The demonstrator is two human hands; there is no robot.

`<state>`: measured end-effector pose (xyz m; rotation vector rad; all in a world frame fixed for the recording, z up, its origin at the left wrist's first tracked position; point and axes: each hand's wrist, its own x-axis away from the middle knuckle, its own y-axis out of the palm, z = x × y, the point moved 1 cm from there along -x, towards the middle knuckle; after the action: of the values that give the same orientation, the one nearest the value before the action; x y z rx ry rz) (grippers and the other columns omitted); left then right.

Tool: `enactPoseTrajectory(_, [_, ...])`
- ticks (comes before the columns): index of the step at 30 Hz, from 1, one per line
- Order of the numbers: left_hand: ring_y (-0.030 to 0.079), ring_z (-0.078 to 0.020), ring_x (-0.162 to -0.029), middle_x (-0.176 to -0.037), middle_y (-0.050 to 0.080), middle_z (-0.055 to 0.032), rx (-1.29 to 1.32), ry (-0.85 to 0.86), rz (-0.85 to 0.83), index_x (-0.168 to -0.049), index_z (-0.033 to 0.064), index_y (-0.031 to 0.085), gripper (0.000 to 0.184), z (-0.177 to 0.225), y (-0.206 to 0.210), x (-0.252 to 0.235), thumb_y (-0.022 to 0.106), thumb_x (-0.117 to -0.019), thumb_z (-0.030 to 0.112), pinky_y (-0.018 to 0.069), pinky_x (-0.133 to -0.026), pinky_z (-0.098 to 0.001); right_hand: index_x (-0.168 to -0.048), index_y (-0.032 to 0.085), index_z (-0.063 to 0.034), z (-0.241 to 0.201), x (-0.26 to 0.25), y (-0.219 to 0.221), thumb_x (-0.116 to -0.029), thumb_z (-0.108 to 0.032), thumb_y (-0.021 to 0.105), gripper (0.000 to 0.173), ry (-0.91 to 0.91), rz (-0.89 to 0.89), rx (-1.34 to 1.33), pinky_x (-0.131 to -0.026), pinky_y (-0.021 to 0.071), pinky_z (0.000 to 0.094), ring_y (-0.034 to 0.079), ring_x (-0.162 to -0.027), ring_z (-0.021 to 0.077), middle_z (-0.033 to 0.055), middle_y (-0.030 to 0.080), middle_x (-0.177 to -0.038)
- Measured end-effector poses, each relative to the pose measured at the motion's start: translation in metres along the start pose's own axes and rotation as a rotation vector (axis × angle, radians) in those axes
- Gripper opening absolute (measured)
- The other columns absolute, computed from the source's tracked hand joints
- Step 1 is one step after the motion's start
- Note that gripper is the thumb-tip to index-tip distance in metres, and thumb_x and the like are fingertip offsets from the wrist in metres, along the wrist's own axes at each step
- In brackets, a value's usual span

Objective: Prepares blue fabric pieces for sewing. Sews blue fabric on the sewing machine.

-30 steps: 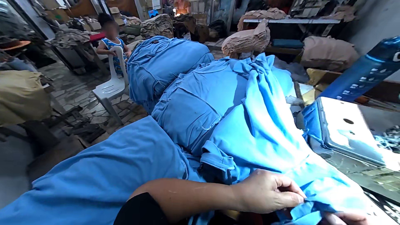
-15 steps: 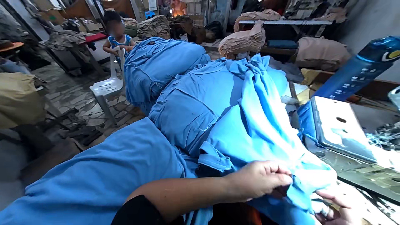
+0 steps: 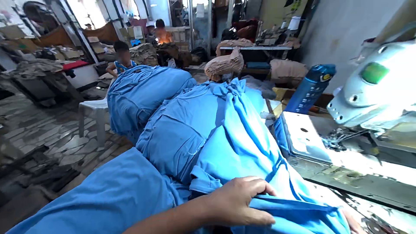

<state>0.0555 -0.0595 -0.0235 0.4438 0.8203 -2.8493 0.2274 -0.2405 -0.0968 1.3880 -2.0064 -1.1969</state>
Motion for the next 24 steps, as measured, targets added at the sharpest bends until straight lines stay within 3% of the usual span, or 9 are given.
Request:
enactPoseTrajectory(2, [0.066, -0.0261, -0.094, -0.1, 0.067, -0.021, -0.11, -0.002, 0.064, -0.111, -0.0079, 0.068, 0.023, -0.006, 0.007, 0.0, 0.067, -0.0928, 0.006, 0.0539, -0.084, -0.0359, -0.106, 0.078, -0.0172, 0.001, 0.004, 0.009, -0.105, -0.031, 0.053, 0.028, -0.039, 0.038, 0.052, -0.091, 0.0595, 0.031, 0.072, -0.102, 0.0094, 0.0003, 0.077, -0.106])
enactPoseTrajectory(4, [0.063, -0.0137, -0.087, -0.093, 0.067, -0.014, 0.013, -0.072, 0.123, -0.104, -0.0073, 0.069, 0.019, -0.008, 0.006, -0.001, 0.063, -0.0969, 0.01, 0.0513, -0.08, -0.0263, -0.099, 0.081, -0.0217, 0.002, 0.01, 0.013, -0.0953, -0.033, 0.068, 0.017, -0.063, 0.141, 0.118, -0.086, 0.0611, 0.0268, 0.073, -0.096, 0.0051, -0.0034, 0.079, -0.1])
enactPoseTrajectory(6, [0.057, 0.0013, -0.075, -0.082, 0.062, -0.0004, 0.226, -0.155, 0.149, -0.098, -0.0033, 0.068, 0.016, -0.004, 0.002, -0.003, 0.061, -0.0993, 0.012, 0.0467, -0.071, -0.0157, -0.096, 0.079, -0.0228, 0.004, 0.014, 0.009, -0.0923, -0.031, 0.073, 0.011, -0.066, 0.202, 0.165, -0.086, 0.0613, 0.0273, 0.073, -0.094, 0.005, -0.0039, 0.078, -0.098])
enactPoseTrajectory(8, [0.053, 0.0057, -0.069, -0.075, 0.057, 0.0083, 0.379, -0.212, 0.15, -0.091, 0.0036, 0.066, 0.014, -0.001, 0.002, -0.005, 0.059, -0.1006, 0.012, 0.0446, -0.065, -0.0132, -0.095, 0.079, -0.0242, 0.004, 0.014, 0.008, -0.0994, -0.031, 0.063, 0.018, -0.056, 0.195, 0.215, -0.084, 0.061, 0.0262, 0.073, -0.093, 0.0036, -0.0053, 0.078, -0.096])
enactPoseTrajectory(11, [0.052, 0.0052, -0.065, -0.07, 0.054, 0.0115, 0.45, -0.27, 0.161, -0.083, 0.0109, 0.063, 0.022, -0.006, 0.011, -0.007, 0.054, -0.1037, 0.014, 0.0431, -0.062, -0.014, -0.097, 0.079, -0.0226, 0.005, 0.013, 0.008, -0.1075, -0.029, 0.047, 0.035, -0.048, 0.201, 0.188, -0.084, 0.0608, 0.0256, 0.073, -0.092, 0.0039, -0.0039, 0.078, -0.097])
enactPoseTrajectory(14, [0.055, 0.0037, -0.068, -0.073, 0.057, 0.0113, 0.479, -0.331, 0.175, -0.086, 0.0131, 0.064, 0.024, -0.015, 0.015, -0.007, 0.051, -0.1058, 0.016, 0.0466, -0.066, -0.0163, -0.096, 0.079, -0.022, 0.009, 0.01, 0.002, -0.1071, -0.025, 0.046, 0.034, -0.027, 0.212, 0.161, -0.082, 0.0607, 0.0257, 0.073, -0.089, 0.0044, -0.0029, 0.078, -0.094])
enactPoseTrajectory(19, [0.067, -0.0013, -0.077, -0.081, 0.07, 0.0076, 0.747, -0.44, 0.223, -0.087, 0.0172, 0.068, 0.024, -0.012, 0.011, -0.01, 0.051, -0.1041, 0.018, 0.0563, -0.076, -0.0221, -0.094, 0.075, -0.0205, 0.005, 0.009, -0.01, -0.1045, -0.025, 0.053, 0.025, 0.021, 0.16, 0.113, -0.084, 0.0598, 0.0287, 0.072, -0.09, 0.0075, -0.0003, 0.077, -0.094])
enactPoseTrajectory(21, [0.068, -0.0004, -0.078, -0.082, 0.071, 0.0081, 0.768, -0.443, 0.209, -0.086, 0.0195, 0.07, 0.021, -0.004, 0.008, -0.009, 0.058, -0.1022, 0.022, 0.0565, -0.078, -0.0211, -0.093, 0.074, -0.0197, 0.003, 0.012, -0.008, -0.1051, -0.022, 0.051, 0.026, 0.038, 0.189, 0.067, -0.084, 0.0604, 0.0286, 0.073, -0.089, 0.0079, 0.0005, 0.077, -0.093])
enactPoseTrajectory(24, [0.063, 0.0052, -0.073, -0.078, 0.069, 0.0129, 0.698, -0.415, 0.142, -0.083, 0.0221, 0.072, 0.018, 0.004, 0.01, -0.008, 0.064, -0.0994, 0.023, 0.0523, -0.072, -0.0153, -0.095, 0.075, -0.0195, -0.001, 0.011, -0.008, -0.1078, -0.02, 0.044, 0.033, 0.062, 0.199, 0.02, -0.083, 0.0605, 0.0277, 0.073, -0.089, 0.0073, 0.0, 0.077, -0.094])
